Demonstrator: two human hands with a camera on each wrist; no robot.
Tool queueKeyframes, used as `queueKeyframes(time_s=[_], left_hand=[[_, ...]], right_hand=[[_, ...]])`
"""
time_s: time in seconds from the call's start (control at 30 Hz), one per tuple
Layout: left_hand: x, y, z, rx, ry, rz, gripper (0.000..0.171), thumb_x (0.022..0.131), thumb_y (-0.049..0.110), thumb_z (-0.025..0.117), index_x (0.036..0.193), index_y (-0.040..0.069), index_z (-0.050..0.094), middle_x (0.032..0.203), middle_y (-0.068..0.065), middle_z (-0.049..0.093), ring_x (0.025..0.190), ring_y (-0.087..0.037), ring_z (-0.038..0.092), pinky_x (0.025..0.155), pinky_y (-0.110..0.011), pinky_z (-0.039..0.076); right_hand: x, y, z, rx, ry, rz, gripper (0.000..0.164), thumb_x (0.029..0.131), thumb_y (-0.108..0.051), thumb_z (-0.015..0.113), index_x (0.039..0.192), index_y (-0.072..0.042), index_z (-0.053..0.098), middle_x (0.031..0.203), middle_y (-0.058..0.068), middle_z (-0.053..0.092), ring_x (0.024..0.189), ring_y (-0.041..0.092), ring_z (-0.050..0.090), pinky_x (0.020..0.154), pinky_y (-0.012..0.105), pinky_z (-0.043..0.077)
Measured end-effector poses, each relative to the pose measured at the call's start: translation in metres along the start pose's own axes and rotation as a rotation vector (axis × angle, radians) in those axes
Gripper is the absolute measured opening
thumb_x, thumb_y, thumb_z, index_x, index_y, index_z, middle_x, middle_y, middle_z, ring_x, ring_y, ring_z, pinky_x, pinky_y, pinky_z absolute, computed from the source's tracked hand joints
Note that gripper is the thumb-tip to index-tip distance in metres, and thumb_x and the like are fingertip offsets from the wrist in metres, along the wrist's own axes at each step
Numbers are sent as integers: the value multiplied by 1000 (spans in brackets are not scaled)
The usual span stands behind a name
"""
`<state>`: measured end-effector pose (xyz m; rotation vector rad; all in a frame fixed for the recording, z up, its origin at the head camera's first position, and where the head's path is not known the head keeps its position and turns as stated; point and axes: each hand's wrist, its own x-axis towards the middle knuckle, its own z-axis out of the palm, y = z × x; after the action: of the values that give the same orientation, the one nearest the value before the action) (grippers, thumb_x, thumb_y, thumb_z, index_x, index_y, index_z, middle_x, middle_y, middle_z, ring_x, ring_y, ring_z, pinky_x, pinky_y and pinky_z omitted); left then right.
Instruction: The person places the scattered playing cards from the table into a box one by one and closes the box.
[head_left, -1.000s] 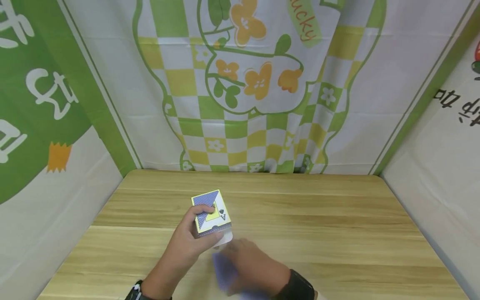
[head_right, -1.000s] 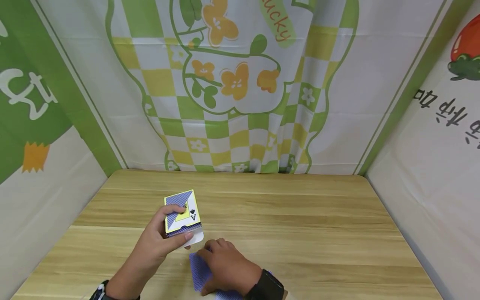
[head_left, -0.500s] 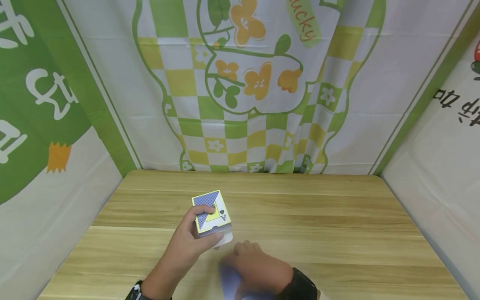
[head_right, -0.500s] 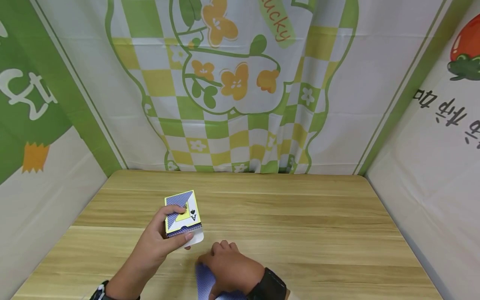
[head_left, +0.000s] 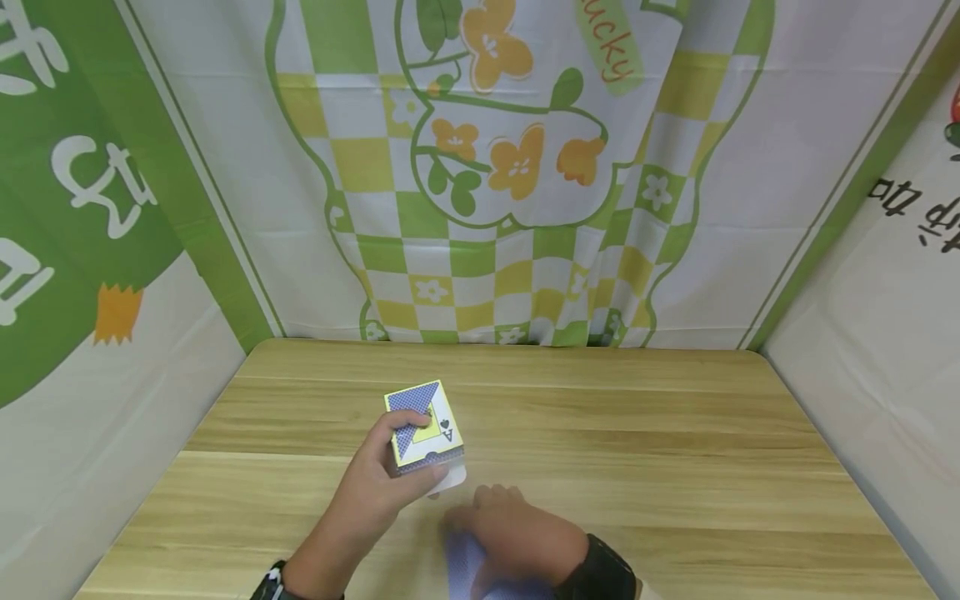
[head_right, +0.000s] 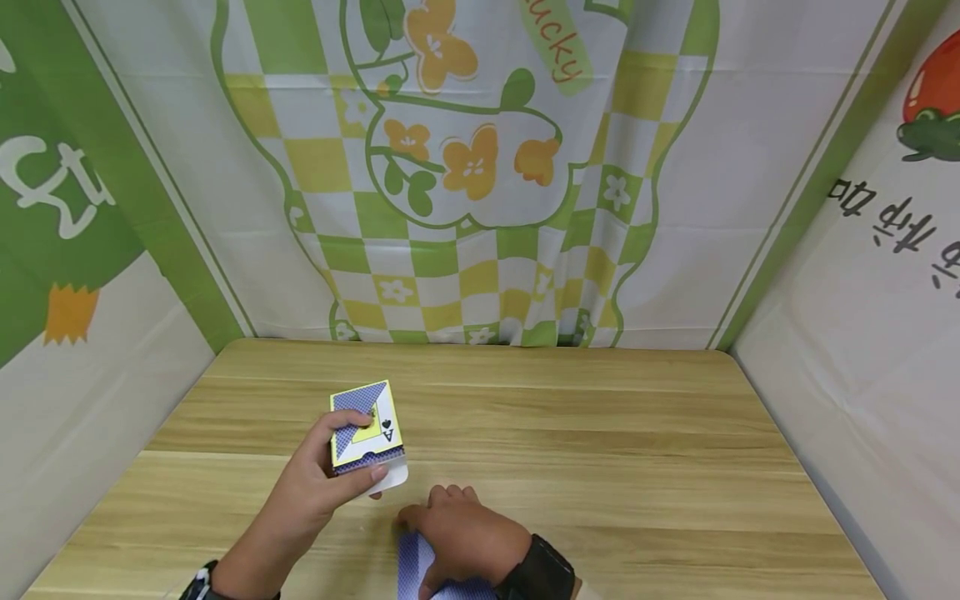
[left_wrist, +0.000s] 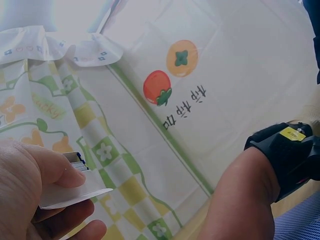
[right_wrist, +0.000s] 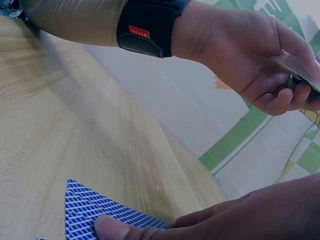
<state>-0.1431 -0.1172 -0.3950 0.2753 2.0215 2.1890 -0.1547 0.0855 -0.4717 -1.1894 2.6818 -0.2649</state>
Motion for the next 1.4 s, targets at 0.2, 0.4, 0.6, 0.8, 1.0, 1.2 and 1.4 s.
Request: queueKeyframes(time_s=[0.2, 0.4, 0.6, 0.8, 1.0, 1.2, 1.4], left_hand=[[1, -3, -1, -9, -1, -4, 60, 84, -5, 73, 133, 6, 41, 126, -30, 52, 101, -32, 68, 76, -32, 61], [1, -4, -1, -7, -16, 19, 59, 84, -6, 73, 132, 4, 40, 120, -29, 54, 96, -31, 68, 71, -32, 61], [0, -3, -1, -2, -22, 25, 58, 85, -5, 72, 132, 4, 40, 118, -29, 54, 93, -31, 68, 69, -32, 61], [0, -2, 0, 6, -22, 23, 59, 85, -5, 72, 133, 3, 40, 117, -29, 54, 93, -31, 68, 69, -32, 61], [0, -2, -1, 18, -34, 16, 59, 86, -3, 72, 134, 4, 39, 119, -30, 53, 94, -32, 68, 71, -33, 61], [-1, -1, -1, 21, -44, 19, 59, 87, -2, 72, 135, 4, 38, 120, -30, 52, 95, -32, 68, 72, -34, 61], [-1, -1, 0, 12, -37, 25, 58, 86, -4, 72, 133, 3, 39, 118, -29, 53, 94, -31, 68, 71, -33, 61]], right_hand=[[-2, 1, 0, -2, 56, -48, 80, 57, -51, 92, 127, -27, 64, 92, -13, 53, 81, 2, 43, 66, 16, 36], [-4, 11, 2, 95, 25, -3, 68, 67, -48, 89, 128, -27, 65, 108, -17, 64, 97, 0, 57, 79, 20, 50], [-10, 18, -5, 145, 57, 65, 36, 75, -47, 85, 105, -33, 73, 95, -22, 64, 86, -5, 57, 73, 16, 49], [-14, 26, -25, 234, 90, 97, 18, 79, -39, 83, 75, -32, 67, 76, -23, 56, 71, -4, 50, 62, 17, 44], [-14, 35, -42, 290, 196, 124, 20, 87, -31, 78, 72, -29, 64, 68, -22, 56, 63, -2, 50, 59, 19, 44], [-21, 37, -57, 394, 355, 208, 11, 89, -23, 78, 88, -26, 67, 83, -19, 64, 76, 0, 59, 69, 23, 51], [-30, 35, -71, 465, 488, 224, 13, 89, -23, 78, 85, -27, 66, 87, -17, 67, 85, 3, 63, 74, 27, 54]])
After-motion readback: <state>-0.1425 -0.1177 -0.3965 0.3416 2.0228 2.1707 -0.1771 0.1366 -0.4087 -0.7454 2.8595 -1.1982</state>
